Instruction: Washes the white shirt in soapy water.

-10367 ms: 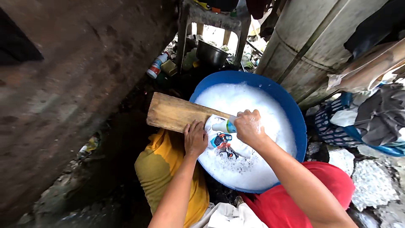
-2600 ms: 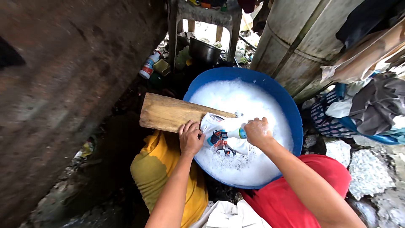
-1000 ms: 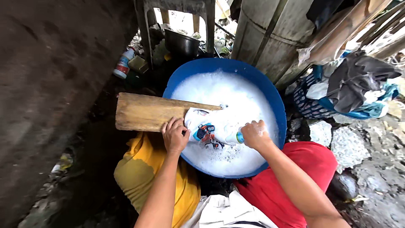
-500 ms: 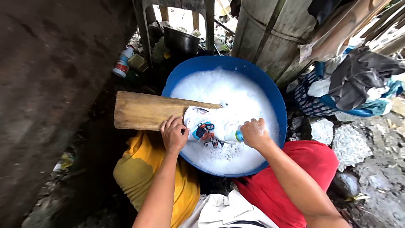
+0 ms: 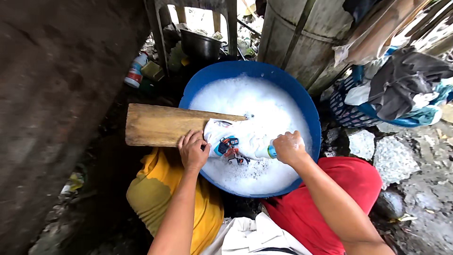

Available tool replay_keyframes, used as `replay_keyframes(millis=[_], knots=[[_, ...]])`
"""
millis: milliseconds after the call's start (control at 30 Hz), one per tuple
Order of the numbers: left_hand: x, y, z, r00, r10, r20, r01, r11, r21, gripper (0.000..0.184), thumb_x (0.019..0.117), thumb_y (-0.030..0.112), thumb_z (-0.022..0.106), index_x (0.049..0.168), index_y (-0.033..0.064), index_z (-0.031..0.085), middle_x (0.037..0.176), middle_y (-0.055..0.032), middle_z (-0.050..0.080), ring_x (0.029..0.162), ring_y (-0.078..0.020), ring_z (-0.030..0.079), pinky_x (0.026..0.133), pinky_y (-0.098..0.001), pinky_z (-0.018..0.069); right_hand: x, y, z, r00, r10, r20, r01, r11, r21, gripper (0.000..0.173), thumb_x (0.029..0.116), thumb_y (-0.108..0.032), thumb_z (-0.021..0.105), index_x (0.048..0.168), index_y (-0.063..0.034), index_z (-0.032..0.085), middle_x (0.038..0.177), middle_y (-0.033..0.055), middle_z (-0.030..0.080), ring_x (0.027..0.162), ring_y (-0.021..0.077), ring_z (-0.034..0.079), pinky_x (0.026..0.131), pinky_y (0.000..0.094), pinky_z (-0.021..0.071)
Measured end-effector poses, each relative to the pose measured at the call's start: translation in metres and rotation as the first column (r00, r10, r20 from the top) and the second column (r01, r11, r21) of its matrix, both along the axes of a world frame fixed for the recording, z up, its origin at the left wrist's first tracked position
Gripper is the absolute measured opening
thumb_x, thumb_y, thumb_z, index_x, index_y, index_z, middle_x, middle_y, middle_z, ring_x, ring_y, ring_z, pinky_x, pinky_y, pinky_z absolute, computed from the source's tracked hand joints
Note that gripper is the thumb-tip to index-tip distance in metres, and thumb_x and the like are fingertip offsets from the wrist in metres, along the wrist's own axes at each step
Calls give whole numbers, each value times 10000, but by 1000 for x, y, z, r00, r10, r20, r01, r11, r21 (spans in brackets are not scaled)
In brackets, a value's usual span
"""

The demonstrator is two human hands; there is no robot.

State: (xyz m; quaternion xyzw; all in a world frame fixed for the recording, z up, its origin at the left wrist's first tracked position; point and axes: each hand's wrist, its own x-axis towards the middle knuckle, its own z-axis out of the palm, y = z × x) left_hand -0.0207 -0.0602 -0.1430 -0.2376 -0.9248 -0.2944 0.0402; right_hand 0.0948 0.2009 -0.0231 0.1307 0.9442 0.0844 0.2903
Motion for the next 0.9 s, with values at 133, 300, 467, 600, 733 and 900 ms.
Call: replay_keyframes(millis=[133,300,467,600,733,900], knots=[[0,0,0,1000,1,-5,-1,1000,3,188,944,161,683,910,-9,756,1403,-151,626,1446,-384,423,1210,-623,185,1,2,0,1000,5,4,-5,1000,0,232,844,-66,770,1063,6,737,1121,216,709,1115,428,637,934,622,447],[1,0,0,1000,2,-13,-2,1000,7,181,941,147,678,899,-12,752,1402,-149,628,1443,-386,429,1206,-627,189,1,3,3,999,-35,26,35,999,-18,232,850,-70,770,1067,5,740,1152,217,706,1150,430,625,949,632,440],[1,-1,0,1000,7,-11,-6,1000,4,182,942,154,683,906,-9,756,1407,-145,625,1444,-382,428,1206,-630,184,-1,4,3,999,-32,29,32,999,0,248,846,-76,775,1082,-8,739,1150,212,705,1150,425,625,936,628,443],[1,1,-1,1000,12,-17,-12,1000,7,185,941,157,688,911,-12,757,1394,-148,634,1436,-386,439,1204,-626,195,-5,5,2,999,-37,31,37,999,-7,265,845,-102,778,1091,-13,734,1152,211,703,1146,427,627,925,632,447],[1,0,3,1000,10,7,-10,1000,3,198,952,172,679,944,-10,758,1397,-154,629,1444,-376,428,1209,-627,186,-13,-16,47,997,-48,67,59,983,-173,302,938,-51,676,1213,72,670,1253,295,649,1230,492,568,995,671,403],[1,0,3,1000,17,7,-17,1000,16,202,943,183,691,949,-5,765,1382,-151,640,1433,-383,442,1206,-630,197,-48,-14,32,980,26,-195,-55,988,-141,363,832,-132,794,1164,-12,708,1191,266,670,1176,488,597,920,682,444]])
